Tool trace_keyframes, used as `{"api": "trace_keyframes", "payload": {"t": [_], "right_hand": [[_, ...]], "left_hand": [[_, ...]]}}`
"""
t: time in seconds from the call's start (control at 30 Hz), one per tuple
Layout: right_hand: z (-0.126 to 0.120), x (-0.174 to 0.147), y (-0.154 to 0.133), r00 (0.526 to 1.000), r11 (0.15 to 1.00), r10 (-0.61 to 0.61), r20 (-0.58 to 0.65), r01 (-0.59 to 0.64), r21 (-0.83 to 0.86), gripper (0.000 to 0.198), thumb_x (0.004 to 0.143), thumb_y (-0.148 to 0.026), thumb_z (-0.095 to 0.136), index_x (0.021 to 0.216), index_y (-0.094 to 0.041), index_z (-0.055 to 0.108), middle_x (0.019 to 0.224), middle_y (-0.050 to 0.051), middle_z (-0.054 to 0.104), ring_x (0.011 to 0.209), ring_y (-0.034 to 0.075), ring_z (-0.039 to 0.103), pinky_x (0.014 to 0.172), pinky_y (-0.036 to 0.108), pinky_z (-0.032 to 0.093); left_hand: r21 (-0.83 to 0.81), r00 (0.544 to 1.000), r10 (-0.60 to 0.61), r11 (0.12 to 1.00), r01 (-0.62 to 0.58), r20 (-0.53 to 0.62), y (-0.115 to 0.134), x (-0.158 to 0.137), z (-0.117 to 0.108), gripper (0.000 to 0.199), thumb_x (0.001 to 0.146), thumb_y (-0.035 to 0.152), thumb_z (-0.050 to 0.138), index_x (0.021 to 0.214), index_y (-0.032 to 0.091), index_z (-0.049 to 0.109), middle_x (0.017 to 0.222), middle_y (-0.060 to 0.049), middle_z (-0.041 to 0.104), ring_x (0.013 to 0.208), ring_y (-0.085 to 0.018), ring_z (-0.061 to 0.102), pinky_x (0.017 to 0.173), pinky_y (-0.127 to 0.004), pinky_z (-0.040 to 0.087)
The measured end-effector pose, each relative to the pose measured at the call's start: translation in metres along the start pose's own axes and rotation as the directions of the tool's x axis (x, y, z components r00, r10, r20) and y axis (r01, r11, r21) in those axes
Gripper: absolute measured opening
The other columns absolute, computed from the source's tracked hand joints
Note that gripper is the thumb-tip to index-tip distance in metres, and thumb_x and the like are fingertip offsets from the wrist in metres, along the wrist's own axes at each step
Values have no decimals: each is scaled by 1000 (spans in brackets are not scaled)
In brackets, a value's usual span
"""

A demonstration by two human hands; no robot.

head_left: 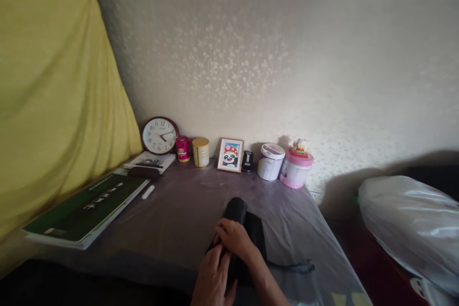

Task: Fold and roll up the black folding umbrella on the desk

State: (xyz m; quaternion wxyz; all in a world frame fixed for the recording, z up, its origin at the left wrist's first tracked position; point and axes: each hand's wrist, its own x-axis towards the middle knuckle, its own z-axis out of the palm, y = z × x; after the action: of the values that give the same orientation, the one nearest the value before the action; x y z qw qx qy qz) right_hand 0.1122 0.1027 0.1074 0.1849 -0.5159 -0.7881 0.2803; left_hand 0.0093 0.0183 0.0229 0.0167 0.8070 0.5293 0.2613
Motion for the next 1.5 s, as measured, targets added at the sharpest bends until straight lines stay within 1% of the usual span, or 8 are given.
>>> {"api": "trace_keyframes", "payload": {"t": [0.2, 0.47, 0.67, 0.77, 0.93, 1.13, 1.37, 1.5], "right_hand": [[-1, -1, -10, 1000, 989, 1, 13, 1, -146, 24, 85, -21, 45, 89, -21, 68, 86, 5, 72, 87, 18, 66, 74, 23, 44], [3, -12, 14, 951, 965, -260, -165, 249, -88, 24, 89, -24, 45, 97, -24, 68, 89, 1, 71, 90, 14, 61, 80, 22, 43], [7, 0, 38, 933, 947, -313, -176, 292, -132, 26, 91, -20, 42, 90, -23, 67, 95, 0, 71, 114, 17, 50, 106, 39, 20], [8, 15, 44, 941, 951, -289, -177, 261, -168, 28, 91, -20, 40, 88, -23, 67, 96, -1, 70, 115, 16, 49, 107, 41, 16], [5, 42, 57, 944, 968, -213, -251, 169, -186, 27, 90, -21, 42, 86, -25, 68, 100, -1, 70, 118, 17, 47, 107, 41, 16], [-2, 59, 76, 899, 990, -42, -436, -21, -137, 27, 88, -24, 42, 103, -22, 65, 113, 4, 65, 110, 18, 54, 97, 32, 36], [-31, 14, 122, 797, 961, 209, -567, -276, -34, 36, 87, -24, 32, 105, -13, 62, 103, 14, 66, 97, 21, 61, 86, 30, 44], [-34, -23, 137, 791, 938, 291, -539, -347, -3, 34, 86, -29, 34, 93, -15, 65, 83, 10, 70, 81, 21, 66, 71, 27, 47]], "left_hand": [[61, 995, 39, 998, -33, -94, -4, 0, 0, 50, 71, 19, 55, 120, 19, 46, 115, -13, 54, 102, -26, 57, 84, -40, 52], [37, 985, 74, 997, -69, -154, -9, 0, 11, 53, 67, 13, 54, 119, 19, 44, 120, -16, 50, 107, -28, 55, 84, -41, 52], [-113, 997, -18, 994, 10, -74, -7, -4, 21, 62, 62, 1, 47, 119, 24, 44, 141, -14, 33, 127, -28, 38, 97, -45, 44], [-169, 998, -55, 984, 54, -3, -8, -6, 22, 64, 65, 1, 44, 125, 23, 41, 144, -14, 30, 130, -27, 34, 100, -45, 41], [-223, 976, -144, 958, 179, 162, -5, -1, 14, 78, 68, 7, 42, 141, 15, 16, 148, -15, 22, 135, -25, 24, 107, -45, 32], [-226, 953, -224, 936, 269, 206, 2, 1, 8, 75, 70, 11, 41, 141, 12, 16, 149, -14, 18, 136, -25, 22, 108, -44, 28], [-282, 974, -149, 940, 193, 167, 3, -1, 4, 70, 80, 14, 34, 142, 16, 2, 150, -15, 15, 136, -24, 20, 108, -46, 29], [-311, 973, -169, 927, 210, 155, 8, -1, -1, 73, 79, 13, 37, 142, 18, 0, 149, -16, 15, 136, -24, 21, 107, -47, 29]]}}
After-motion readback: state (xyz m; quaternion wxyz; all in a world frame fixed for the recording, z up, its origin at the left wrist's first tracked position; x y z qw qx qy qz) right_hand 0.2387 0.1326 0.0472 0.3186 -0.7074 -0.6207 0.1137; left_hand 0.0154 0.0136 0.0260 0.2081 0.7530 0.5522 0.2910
